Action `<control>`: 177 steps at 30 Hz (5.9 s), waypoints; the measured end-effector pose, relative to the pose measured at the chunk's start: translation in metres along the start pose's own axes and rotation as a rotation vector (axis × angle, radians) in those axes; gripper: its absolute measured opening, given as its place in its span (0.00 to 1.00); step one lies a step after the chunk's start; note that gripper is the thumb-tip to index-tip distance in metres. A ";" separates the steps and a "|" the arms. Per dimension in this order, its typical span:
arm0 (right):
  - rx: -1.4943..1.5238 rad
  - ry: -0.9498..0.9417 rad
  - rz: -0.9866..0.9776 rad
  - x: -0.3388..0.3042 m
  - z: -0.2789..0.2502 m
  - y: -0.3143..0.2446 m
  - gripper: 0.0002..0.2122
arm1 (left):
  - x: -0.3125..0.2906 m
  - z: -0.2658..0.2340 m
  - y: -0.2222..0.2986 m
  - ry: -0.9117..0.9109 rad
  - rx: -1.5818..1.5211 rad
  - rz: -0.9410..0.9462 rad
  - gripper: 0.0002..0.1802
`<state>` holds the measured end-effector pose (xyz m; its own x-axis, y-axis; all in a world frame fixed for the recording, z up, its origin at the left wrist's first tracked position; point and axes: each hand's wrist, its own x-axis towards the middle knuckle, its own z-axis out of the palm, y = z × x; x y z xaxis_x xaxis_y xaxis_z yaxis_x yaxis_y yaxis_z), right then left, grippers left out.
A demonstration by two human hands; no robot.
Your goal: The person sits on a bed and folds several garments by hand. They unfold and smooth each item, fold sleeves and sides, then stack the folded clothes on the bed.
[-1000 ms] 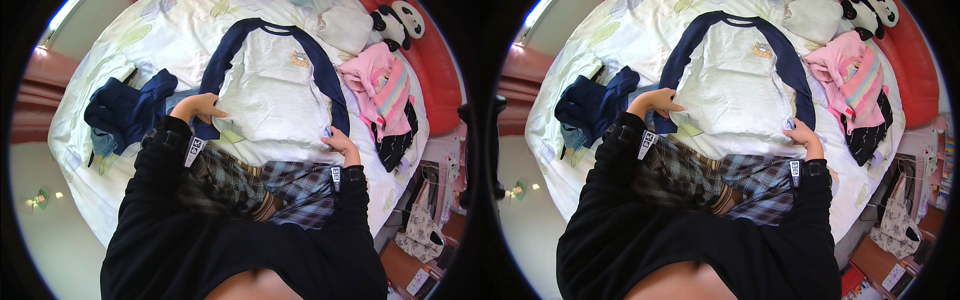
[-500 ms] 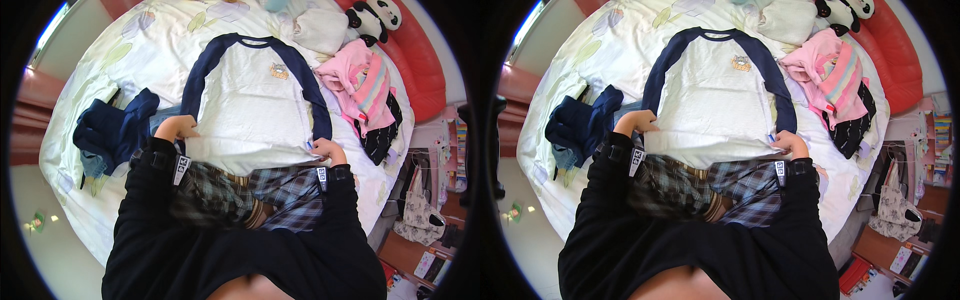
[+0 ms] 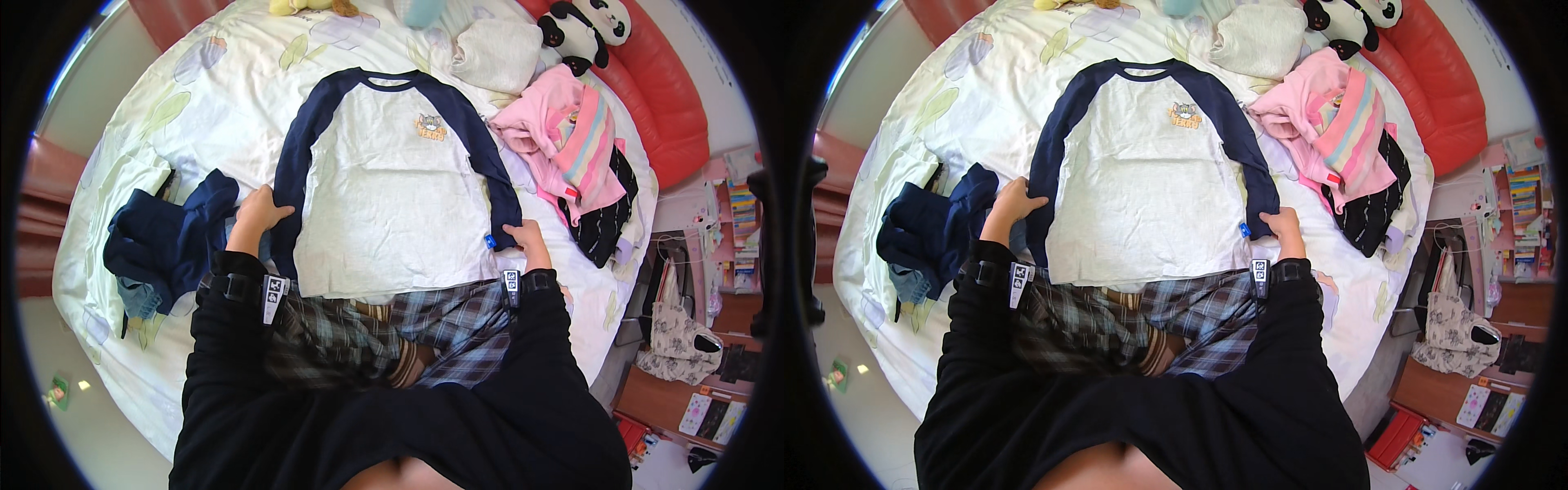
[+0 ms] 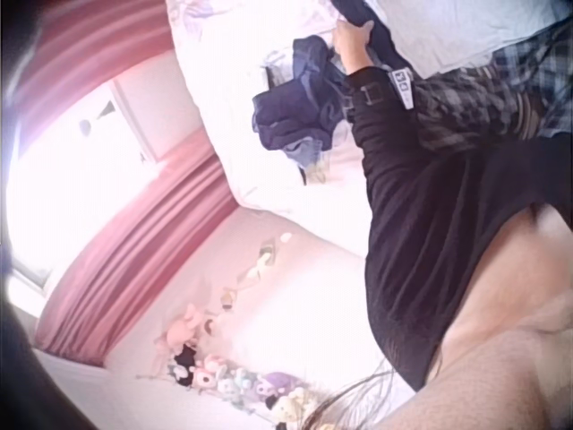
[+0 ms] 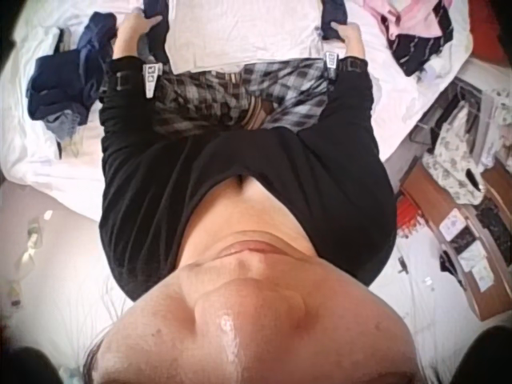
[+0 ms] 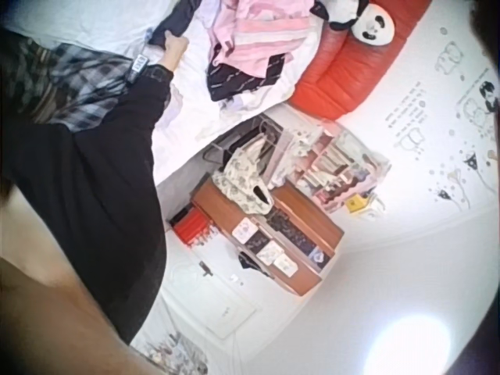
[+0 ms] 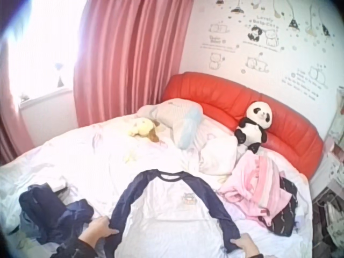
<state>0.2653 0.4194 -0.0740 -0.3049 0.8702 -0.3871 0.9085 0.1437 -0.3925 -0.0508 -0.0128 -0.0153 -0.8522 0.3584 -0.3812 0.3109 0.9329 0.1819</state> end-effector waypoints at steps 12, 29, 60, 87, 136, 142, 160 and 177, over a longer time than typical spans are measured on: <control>1.101 0.679 -0.066 -0.018 -0.033 -0.029 0.16 | 0.016 -0.029 -0.016 1.235 -0.472 0.019 0.11; 0.979 0.395 -0.182 0.000 -0.118 -0.010 0.08 | -0.005 -0.006 0.032 0.087 -0.698 0.553 0.14; 0.679 -0.242 0.226 0.048 -0.099 0.074 0.05 | -0.010 0.037 0.065 -0.290 0.073 0.395 0.46; 0.988 0.116 -0.405 0.063 -0.189 0.013 0.17 | -0.003 0.053 0.061 -0.154 0.062 0.418 0.43; 0.838 0.427 -0.389 0.035 -0.229 -0.114 0.11 | -0.101 0.118 0.189 -0.874 -0.297 1.111 0.19; 0.423 0.290 -1.013 -0.063 -0.172 -0.212 0.14 | -0.109 0.114 0.189 -0.838 -0.223 1.115 0.22; 0.447 -0.362 -0.279 -0.035 -0.046 -0.131 0.23 | -0.024 0.017 0.141 -0.165 0.010 0.552 0.25; 0.376 0.078 -0.481 0.029 0.065 -0.084 0.09 | -0.017 0.034 0.074 -0.250 -0.057 0.311 0.20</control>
<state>0.1616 0.4014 -0.1067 -0.6208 0.7831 -0.0370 0.5070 0.3650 -0.7809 0.0009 0.0519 -0.0263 -0.5903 0.6279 -0.5072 0.5085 0.7773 0.3705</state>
